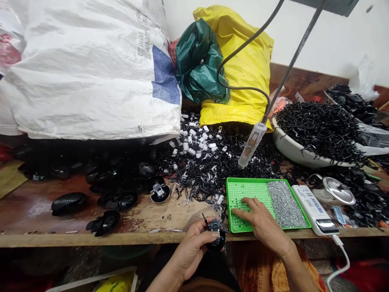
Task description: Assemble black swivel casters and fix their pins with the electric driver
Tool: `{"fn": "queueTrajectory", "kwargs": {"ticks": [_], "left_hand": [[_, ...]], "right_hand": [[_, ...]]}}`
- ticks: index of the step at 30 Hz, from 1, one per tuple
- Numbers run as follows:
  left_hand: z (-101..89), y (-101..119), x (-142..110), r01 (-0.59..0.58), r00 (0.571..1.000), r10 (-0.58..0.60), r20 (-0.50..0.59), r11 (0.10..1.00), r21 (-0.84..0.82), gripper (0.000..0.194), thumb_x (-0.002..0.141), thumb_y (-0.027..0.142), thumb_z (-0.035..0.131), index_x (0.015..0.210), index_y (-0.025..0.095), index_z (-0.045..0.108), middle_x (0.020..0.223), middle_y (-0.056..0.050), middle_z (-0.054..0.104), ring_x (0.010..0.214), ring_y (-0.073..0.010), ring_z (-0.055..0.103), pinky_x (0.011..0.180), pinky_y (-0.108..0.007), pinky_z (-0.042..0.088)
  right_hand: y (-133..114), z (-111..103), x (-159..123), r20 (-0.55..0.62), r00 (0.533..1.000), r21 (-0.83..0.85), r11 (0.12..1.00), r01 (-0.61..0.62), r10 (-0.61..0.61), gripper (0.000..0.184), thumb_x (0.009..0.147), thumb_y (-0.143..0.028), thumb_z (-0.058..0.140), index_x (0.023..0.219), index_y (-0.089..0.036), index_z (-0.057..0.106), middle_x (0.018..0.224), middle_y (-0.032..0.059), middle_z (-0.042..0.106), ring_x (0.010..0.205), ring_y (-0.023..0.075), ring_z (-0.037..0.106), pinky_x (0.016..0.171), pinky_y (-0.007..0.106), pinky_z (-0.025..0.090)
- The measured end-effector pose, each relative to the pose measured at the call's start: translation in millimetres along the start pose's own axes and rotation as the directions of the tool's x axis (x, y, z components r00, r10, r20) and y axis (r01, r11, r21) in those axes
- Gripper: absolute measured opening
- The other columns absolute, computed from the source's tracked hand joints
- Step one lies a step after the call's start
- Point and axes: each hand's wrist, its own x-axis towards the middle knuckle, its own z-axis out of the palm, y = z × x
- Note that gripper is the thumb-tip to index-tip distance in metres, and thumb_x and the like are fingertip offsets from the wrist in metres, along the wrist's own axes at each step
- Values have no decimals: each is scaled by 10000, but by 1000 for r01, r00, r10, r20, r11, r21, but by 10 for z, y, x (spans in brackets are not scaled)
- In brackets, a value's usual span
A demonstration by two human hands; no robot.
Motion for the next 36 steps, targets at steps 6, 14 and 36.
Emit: {"fn": "queueTrajectory", "kwargs": {"ticks": [6, 14, 36], "left_hand": [[-10, -16, 15, -13, 1000, 12, 18, 999, 29, 314, 605, 121, 627, 910, 150, 556, 736, -33, 613, 662, -178, 579, 637, -365, 491], [27, 10, -17, -16, 1000, 16, 1, 999, 39, 282, 602, 121, 627, 873, 161, 559, 725, -19, 615, 636, -178, 588, 616, -359, 493], [-14, -23, -4, -33, 998, 33, 56, 999, 5, 316, 608, 122, 629, 917, 138, 568, 703, -24, 609, 613, -159, 572, 602, -319, 486]], "right_hand": [[-33, -57, 34, 31, 999, -47, 999, 26, -25, 549, 763, -14, 408, 1143, -406, 470, 1055, 63, 460, 947, 223, 411, 754, 340, 336], [-18, -4, -10, -41, 999, -89, 996, 10, -14, 513, 755, -2, 377, 1116, -339, 517, 1208, 87, 421, 1023, 255, 419, 786, 385, 354], [154, 137, -111, -88, 996, -23, 1000, -15, 12, 524, 758, 10, 340, 1140, -306, 510, 1114, 78, 485, 975, 211, 442, 771, 343, 388]]}}
